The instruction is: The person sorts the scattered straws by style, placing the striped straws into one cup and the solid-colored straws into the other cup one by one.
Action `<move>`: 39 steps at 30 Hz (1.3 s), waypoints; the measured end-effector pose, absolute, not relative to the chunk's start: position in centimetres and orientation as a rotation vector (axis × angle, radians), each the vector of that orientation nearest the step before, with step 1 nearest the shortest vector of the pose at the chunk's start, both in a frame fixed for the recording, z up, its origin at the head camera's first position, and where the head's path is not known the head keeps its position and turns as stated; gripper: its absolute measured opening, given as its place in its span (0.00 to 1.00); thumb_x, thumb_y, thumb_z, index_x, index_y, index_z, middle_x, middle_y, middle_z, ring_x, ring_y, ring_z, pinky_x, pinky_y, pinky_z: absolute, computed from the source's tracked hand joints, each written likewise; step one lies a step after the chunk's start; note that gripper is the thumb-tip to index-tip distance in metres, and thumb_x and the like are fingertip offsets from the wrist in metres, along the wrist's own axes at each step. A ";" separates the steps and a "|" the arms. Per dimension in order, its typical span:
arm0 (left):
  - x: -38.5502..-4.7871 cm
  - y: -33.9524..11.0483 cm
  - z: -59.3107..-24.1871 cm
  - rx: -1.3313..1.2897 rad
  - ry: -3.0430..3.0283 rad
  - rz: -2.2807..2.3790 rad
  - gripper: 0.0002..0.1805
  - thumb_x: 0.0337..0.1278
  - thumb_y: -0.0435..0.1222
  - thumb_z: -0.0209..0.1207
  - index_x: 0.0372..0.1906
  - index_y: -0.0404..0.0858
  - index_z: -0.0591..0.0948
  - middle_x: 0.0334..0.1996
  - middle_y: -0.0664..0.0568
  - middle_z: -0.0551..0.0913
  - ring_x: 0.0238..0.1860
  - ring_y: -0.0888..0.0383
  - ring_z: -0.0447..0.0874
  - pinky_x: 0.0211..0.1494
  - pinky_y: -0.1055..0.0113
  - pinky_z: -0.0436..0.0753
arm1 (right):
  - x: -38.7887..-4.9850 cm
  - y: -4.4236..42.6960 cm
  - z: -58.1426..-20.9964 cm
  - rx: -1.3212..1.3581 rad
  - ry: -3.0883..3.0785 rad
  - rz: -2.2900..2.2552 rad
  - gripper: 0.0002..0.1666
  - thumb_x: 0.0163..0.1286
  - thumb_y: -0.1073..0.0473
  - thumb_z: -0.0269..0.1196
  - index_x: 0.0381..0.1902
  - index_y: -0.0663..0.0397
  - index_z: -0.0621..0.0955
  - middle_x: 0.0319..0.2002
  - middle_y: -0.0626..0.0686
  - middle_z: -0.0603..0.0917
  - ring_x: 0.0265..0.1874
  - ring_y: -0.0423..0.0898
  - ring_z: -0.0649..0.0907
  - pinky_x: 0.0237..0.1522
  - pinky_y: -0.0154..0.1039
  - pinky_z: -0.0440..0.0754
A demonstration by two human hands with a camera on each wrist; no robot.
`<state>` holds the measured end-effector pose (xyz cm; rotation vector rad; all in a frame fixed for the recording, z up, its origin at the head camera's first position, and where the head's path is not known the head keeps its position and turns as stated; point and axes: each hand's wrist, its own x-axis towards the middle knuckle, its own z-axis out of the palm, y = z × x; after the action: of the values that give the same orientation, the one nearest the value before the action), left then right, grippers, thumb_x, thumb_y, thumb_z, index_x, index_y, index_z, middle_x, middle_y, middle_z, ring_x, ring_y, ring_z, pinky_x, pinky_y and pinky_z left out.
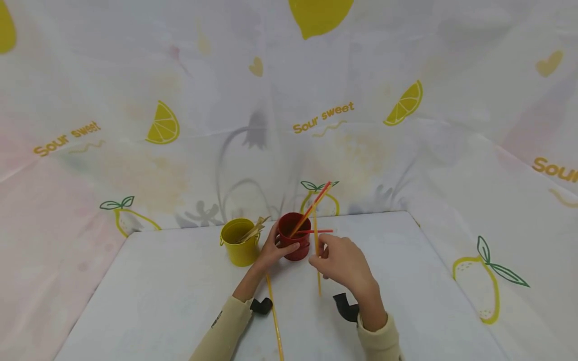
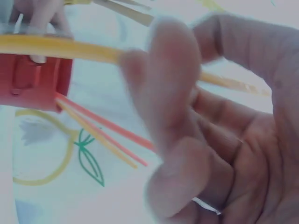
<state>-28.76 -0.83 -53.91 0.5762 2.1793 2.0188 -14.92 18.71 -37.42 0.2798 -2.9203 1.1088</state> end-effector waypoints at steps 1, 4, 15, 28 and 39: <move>-28.8 -0.8 -54.0 0.577 2.179 2.022 0.48 0.55 0.37 0.70 0.77 0.44 0.55 0.69 0.45 0.65 0.66 0.42 0.66 0.63 0.46 0.72 | -15.0 18.7 -37.2 0.255 -2.883 1.122 0.04 0.61 0.60 0.63 0.29 0.49 0.76 0.21 0.43 0.83 0.15 0.41 0.80 0.22 0.40 0.75; -28.8 -0.8 -54.0 0.575 2.182 2.028 0.48 0.55 0.40 0.71 0.76 0.46 0.56 0.69 0.48 0.66 0.65 0.44 0.66 0.63 0.47 0.73 | -15.1 18.7 -36.7 0.198 -2.769 1.144 0.03 0.61 0.61 0.62 0.31 0.50 0.77 0.24 0.44 0.84 0.16 0.39 0.81 0.22 0.41 0.75; -28.7 -0.7 -53.6 0.558 2.147 2.048 0.47 0.54 0.40 0.72 0.75 0.51 0.58 0.68 0.51 0.67 0.66 0.46 0.66 0.64 0.48 0.72 | -16.1 17.4 -36.6 0.030 -2.389 1.272 0.08 0.67 0.58 0.62 0.42 0.55 0.81 0.33 0.52 0.88 0.19 0.42 0.84 0.17 0.41 0.78; -28.8 -0.7 -53.8 0.557 2.163 2.054 0.48 0.55 0.35 0.70 0.77 0.45 0.55 0.69 0.45 0.66 0.66 0.42 0.66 0.64 0.45 0.71 | -17.9 16.4 -39.7 -0.013 -2.409 1.189 0.10 0.67 0.56 0.63 0.42 0.56 0.82 0.32 0.51 0.88 0.18 0.39 0.83 0.18 0.38 0.76; -28.9 -0.8 -53.9 0.542 2.157 2.042 0.48 0.54 0.41 0.72 0.76 0.50 0.57 0.68 0.50 0.67 0.65 0.46 0.66 0.64 0.48 0.72 | -19.9 16.3 -43.1 0.034 -2.490 1.193 0.04 0.66 0.58 0.65 0.37 0.51 0.83 0.27 0.49 0.87 0.15 0.38 0.80 0.17 0.38 0.75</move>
<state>-28.88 -0.76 -53.87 0.5421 2.1565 2.0423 -19.85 16.31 -43.10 0.0337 -2.4903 1.1929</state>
